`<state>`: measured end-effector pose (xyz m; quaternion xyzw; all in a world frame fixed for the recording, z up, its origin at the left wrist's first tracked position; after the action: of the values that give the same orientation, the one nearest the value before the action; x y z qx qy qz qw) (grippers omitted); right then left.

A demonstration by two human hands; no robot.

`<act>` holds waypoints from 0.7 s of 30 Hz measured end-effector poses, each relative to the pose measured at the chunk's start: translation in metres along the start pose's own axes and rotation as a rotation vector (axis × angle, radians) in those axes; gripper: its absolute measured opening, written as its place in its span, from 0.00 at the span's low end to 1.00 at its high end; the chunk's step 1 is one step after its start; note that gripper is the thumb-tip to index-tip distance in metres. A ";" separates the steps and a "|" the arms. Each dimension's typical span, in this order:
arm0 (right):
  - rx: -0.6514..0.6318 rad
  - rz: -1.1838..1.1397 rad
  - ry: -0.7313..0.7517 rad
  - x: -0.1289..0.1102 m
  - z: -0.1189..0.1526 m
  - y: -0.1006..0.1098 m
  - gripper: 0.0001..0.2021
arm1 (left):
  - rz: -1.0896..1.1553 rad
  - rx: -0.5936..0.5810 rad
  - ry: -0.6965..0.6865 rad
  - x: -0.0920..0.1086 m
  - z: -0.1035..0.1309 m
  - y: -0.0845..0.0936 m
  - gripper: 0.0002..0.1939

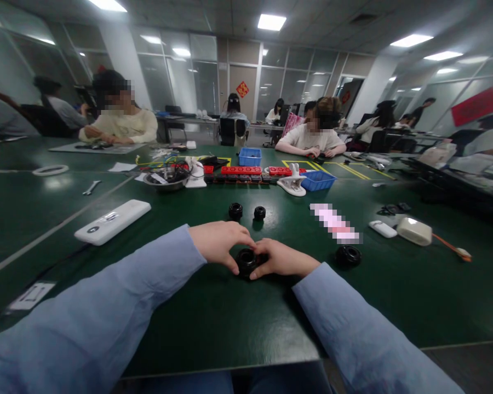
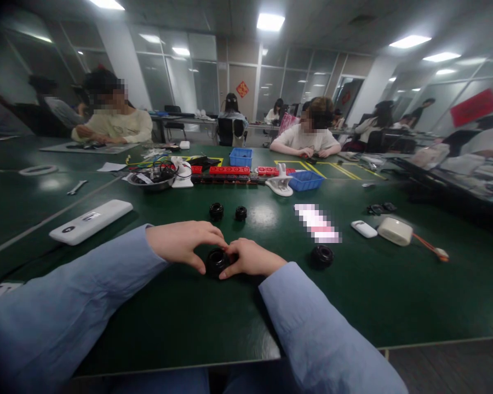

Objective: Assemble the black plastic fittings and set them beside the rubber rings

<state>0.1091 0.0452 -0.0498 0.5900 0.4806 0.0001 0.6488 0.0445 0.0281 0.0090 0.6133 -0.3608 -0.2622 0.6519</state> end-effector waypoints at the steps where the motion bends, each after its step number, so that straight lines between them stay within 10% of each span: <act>1: 0.004 0.009 -0.001 0.000 0.000 0.001 0.14 | -0.007 0.012 -0.004 0.002 0.001 0.002 0.32; 21: 0.000 0.002 -0.014 -0.004 0.001 0.000 0.17 | -0.020 0.010 -0.024 0.005 -0.006 -0.001 0.24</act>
<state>0.1076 0.0424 -0.0472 0.5906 0.4756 -0.0034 0.6519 0.0516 0.0279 0.0093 0.6169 -0.3637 -0.2745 0.6417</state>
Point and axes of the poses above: each hand's wrist, its own z-axis away from the middle knuckle, its own y-axis out of the back of the hand, x = y × z, the point moved 8 cm from there along -z, towards the middle knuckle, and after that the axes turned 15 degrees about x, right-handed, at the moved point
